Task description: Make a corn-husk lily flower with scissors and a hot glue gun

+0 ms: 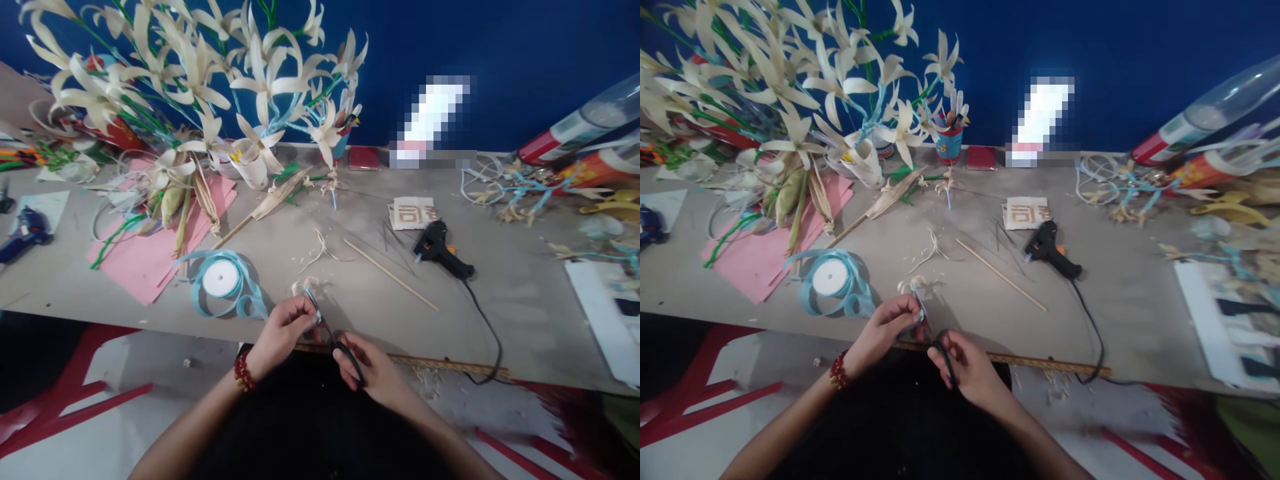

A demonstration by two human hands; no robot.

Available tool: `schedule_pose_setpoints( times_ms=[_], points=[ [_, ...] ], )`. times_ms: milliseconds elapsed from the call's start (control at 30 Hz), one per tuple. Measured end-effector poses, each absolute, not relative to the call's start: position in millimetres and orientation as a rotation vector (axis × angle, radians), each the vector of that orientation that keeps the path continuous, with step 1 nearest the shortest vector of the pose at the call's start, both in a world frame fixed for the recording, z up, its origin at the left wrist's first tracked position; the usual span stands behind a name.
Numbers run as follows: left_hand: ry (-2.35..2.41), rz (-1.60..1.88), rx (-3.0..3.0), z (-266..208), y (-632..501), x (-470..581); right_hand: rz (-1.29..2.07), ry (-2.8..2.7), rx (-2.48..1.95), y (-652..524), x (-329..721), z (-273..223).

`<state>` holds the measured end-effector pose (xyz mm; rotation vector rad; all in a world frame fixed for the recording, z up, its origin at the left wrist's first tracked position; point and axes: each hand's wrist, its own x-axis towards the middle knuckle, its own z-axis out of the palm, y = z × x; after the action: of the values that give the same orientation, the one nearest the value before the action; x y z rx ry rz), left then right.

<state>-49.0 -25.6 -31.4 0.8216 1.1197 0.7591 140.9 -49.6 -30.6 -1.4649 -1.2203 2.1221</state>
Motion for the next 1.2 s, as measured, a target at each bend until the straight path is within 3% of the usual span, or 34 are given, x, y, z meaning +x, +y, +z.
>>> schedule_pose_setpoints(
  times_ms=[767,933,1067,1200],
  points=[
    [1.019,0.881,0.79,-34,-33,-56,2.212,-1.159,-1.333,-48,151,-30],
    [1.154,1.034,0.906,-13,-21,-82,1.743,-1.389,-1.563,-31,180,-28],
    [1.586,1.166,1.569,4,17,-114,1.184,-1.749,-1.838,-22,205,-29],
    [1.969,0.71,2.155,7,43,-133,0.953,-1.907,-1.94,-24,213,-28]
  ],
)
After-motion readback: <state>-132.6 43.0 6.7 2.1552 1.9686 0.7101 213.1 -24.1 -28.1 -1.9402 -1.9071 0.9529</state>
